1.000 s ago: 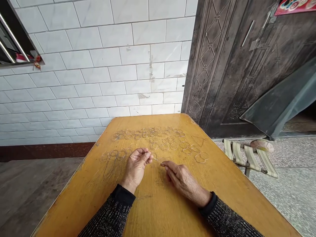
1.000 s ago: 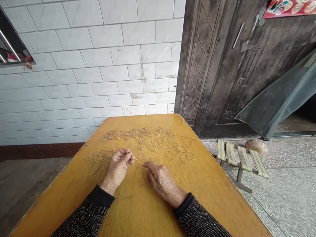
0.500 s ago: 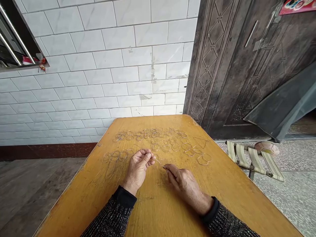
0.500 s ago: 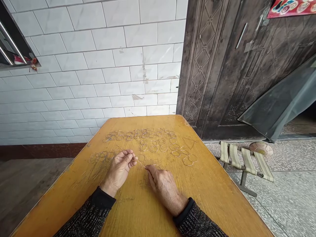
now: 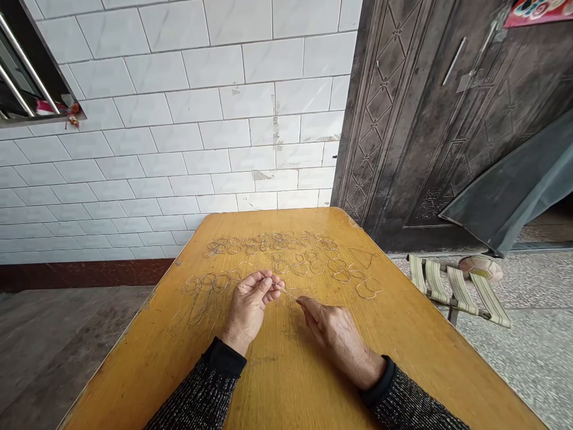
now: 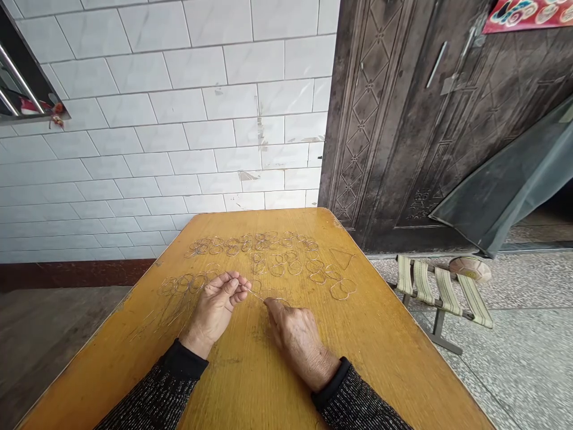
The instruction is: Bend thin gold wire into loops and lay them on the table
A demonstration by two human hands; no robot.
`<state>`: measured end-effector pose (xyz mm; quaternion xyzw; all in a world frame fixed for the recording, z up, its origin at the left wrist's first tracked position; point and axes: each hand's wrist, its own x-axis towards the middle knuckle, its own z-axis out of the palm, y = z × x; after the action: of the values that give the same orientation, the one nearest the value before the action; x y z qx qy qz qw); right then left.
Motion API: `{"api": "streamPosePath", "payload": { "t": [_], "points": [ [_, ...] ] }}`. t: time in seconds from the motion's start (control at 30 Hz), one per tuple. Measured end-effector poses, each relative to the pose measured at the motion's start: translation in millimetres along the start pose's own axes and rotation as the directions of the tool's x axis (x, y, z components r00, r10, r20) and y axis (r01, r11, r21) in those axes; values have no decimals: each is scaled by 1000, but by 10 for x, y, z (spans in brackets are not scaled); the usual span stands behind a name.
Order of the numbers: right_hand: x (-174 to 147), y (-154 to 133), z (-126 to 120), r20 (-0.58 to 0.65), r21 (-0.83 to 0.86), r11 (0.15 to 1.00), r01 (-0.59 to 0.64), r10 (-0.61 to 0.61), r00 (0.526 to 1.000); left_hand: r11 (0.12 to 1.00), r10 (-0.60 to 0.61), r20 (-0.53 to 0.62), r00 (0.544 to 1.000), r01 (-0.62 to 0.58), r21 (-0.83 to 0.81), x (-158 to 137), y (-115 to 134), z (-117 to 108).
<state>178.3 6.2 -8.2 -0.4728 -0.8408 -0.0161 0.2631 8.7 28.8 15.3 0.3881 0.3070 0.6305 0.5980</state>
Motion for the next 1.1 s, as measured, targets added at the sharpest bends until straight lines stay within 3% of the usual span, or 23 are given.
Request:
{"api": "streamPosePath", "payload": {
  "t": [0.37,0.53,0.67,0.8,0.9,1.0,1.1],
  "points": [
    [-22,-32,28,-18,121,992,28,-26,1000,1000,15,-80,997,-17,-23,-14,4,8],
    [-1,-115,22,-2,284,959,-8,9,1000,1000,15,-90,996,-17,-25,0,6,-9],
    [38,-154,-46,92,496,860,-121,86,992,1000,0,-67,998,-3,-31,20,4,-24],
    [39,-177,-90,264,678,707,-202,22,964,995,1,-74,997,-8,-94,54,25,-54],
    [15,-192,-103,301,718,659,-225,-1,954,988,30,-145,989,-51,-143,93,59,-94],
    [10,-167,-144,294,681,699,-218,12,956,986,40,-183,982,-68,-152,119,93,-124],
    [38,-87,-215,182,581,790,-198,112,977,989,30,-175,984,-55,-139,114,111,-120]
  ]
}}
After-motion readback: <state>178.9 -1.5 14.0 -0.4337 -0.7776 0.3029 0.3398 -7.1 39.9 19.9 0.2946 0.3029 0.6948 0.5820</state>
